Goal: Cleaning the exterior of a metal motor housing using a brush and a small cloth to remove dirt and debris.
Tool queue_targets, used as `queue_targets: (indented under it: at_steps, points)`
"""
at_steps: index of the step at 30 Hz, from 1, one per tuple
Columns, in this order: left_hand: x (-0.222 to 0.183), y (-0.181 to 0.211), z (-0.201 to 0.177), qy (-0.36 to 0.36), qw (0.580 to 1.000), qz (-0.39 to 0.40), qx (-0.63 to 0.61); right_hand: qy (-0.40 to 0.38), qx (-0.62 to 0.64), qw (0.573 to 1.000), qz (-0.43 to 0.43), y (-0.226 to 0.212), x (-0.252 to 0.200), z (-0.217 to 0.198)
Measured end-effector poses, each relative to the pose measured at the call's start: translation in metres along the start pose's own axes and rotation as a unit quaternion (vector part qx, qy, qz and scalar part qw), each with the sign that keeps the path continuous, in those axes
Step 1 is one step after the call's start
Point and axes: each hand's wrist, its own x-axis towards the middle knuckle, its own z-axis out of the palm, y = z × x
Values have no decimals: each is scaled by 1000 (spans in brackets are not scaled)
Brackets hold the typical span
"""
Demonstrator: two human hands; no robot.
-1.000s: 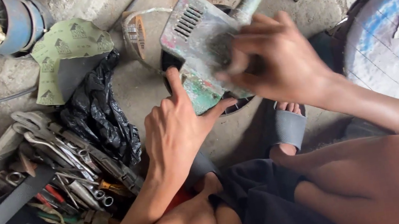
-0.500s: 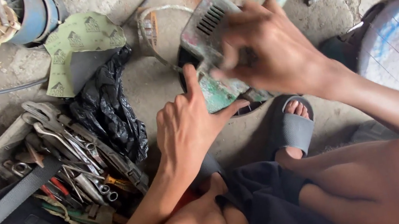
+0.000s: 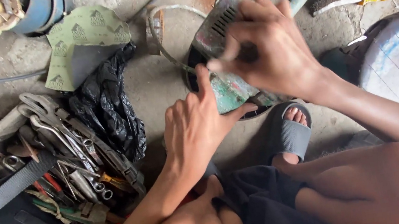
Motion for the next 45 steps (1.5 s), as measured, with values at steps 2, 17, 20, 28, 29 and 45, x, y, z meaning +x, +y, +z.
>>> queue_targets:
  at_steps: [2, 17, 20, 28, 29, 45]
  points:
    - [0, -3, 2, 16, 1000, 12, 8, 30, -13, 999, -23, -2, 3, -3]
    - [10, -2, -5, -2, 997, 10, -76, -14, -13, 1000, 17, -7, -14, -3]
    - [6, -5, -8, 7, 998, 7, -67, 24, 9, 999, -37, -11, -1, -2]
    - [14, -7, -18, -24, 997, -24, -72, 12, 11, 999, -34, -11, 7, 1]
    - [11, -6, -18, -27, 997, -24, -69, 14, 13, 999, -33, -16, -7, -2]
    - [9, -1, -5, 10, 999, -14, -50, 19, 21, 999, -15, -8, -6, 1]
